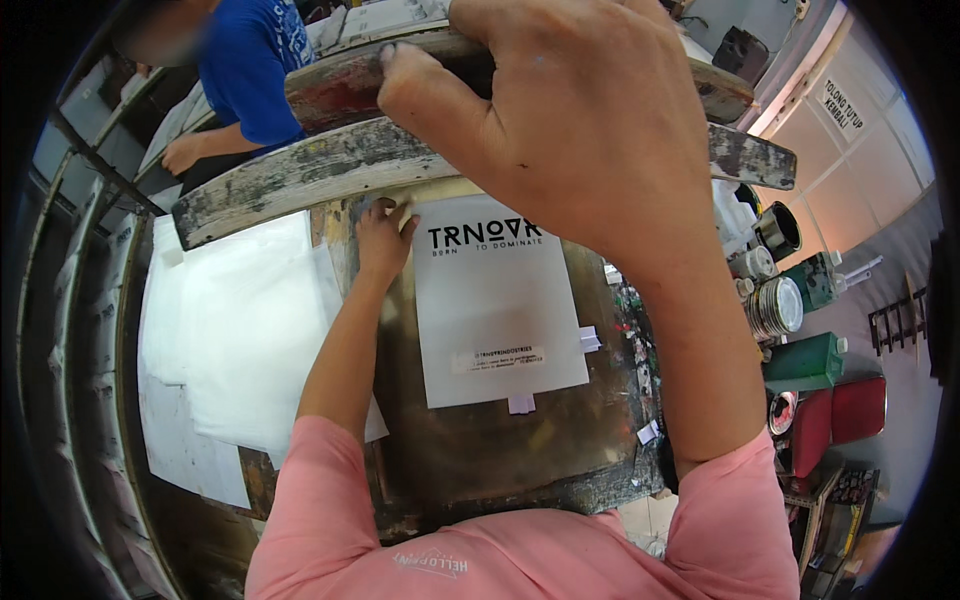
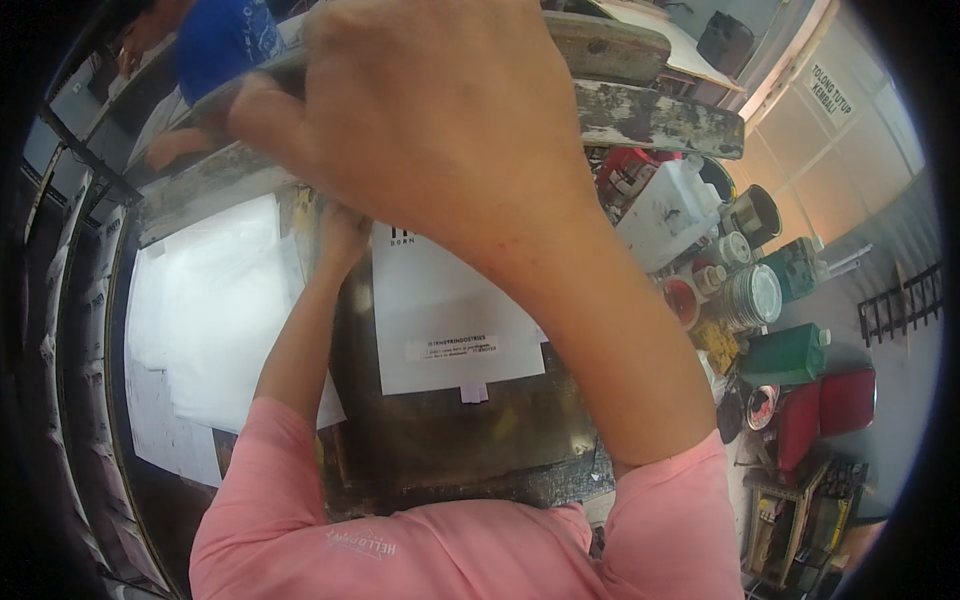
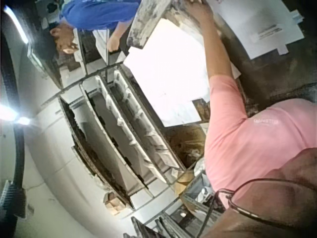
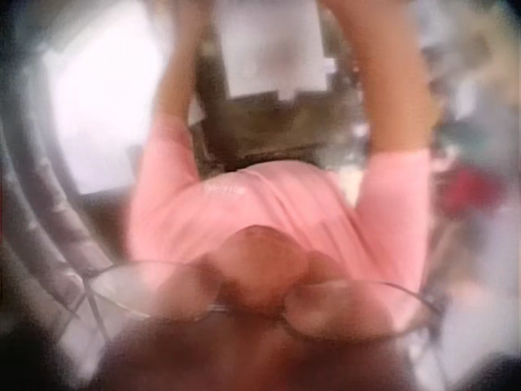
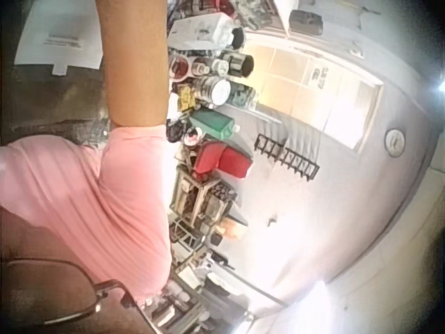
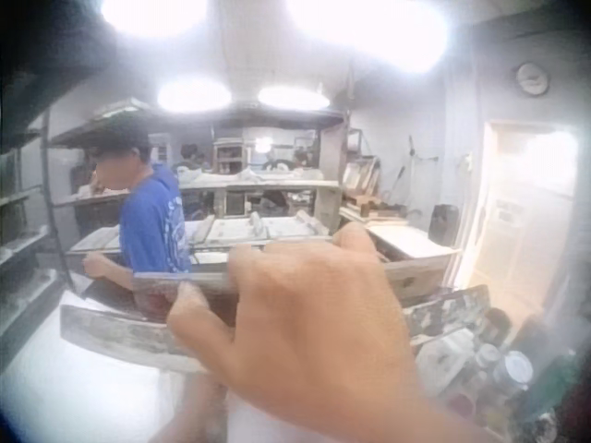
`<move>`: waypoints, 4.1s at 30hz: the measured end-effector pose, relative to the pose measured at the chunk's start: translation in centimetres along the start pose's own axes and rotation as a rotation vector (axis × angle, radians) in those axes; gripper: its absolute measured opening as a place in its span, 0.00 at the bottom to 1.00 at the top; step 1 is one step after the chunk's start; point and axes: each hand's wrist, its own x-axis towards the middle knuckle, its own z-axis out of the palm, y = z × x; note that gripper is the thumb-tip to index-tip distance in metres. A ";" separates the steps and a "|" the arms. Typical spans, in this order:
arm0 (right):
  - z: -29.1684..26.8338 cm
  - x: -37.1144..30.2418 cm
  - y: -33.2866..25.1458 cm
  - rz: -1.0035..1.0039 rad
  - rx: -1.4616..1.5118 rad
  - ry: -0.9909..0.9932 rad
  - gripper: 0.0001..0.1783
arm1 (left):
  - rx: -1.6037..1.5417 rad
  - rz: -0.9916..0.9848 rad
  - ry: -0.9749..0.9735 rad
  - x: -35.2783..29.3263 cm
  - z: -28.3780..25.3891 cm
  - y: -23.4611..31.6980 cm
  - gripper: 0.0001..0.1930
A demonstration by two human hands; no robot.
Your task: The person performs screen printing on white paper sheets. They place a sheet under a screen, pull a squeegee across the screen to apply ink, lift the screen, and remove the printed sheet. This process is repeated continuously throughout the video.
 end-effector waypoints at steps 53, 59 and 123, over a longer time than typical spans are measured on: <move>-3.9 -0.3 0.4 -0.069 0.117 -0.266 0.34 | -0.155 0.169 -0.617 -15.5 -8.8 28.0 0.67; -4.7 0.3 -0.5 -0.039 0.124 -0.350 0.35 | -0.165 0.148 -0.440 -13.6 -11.6 26.8 0.55; -2.5 -5.7 -3.2 -0.047 -0.045 -0.082 0.21 | -0.812 -0.245 0.509 -5.3 -23.3 12.8 0.43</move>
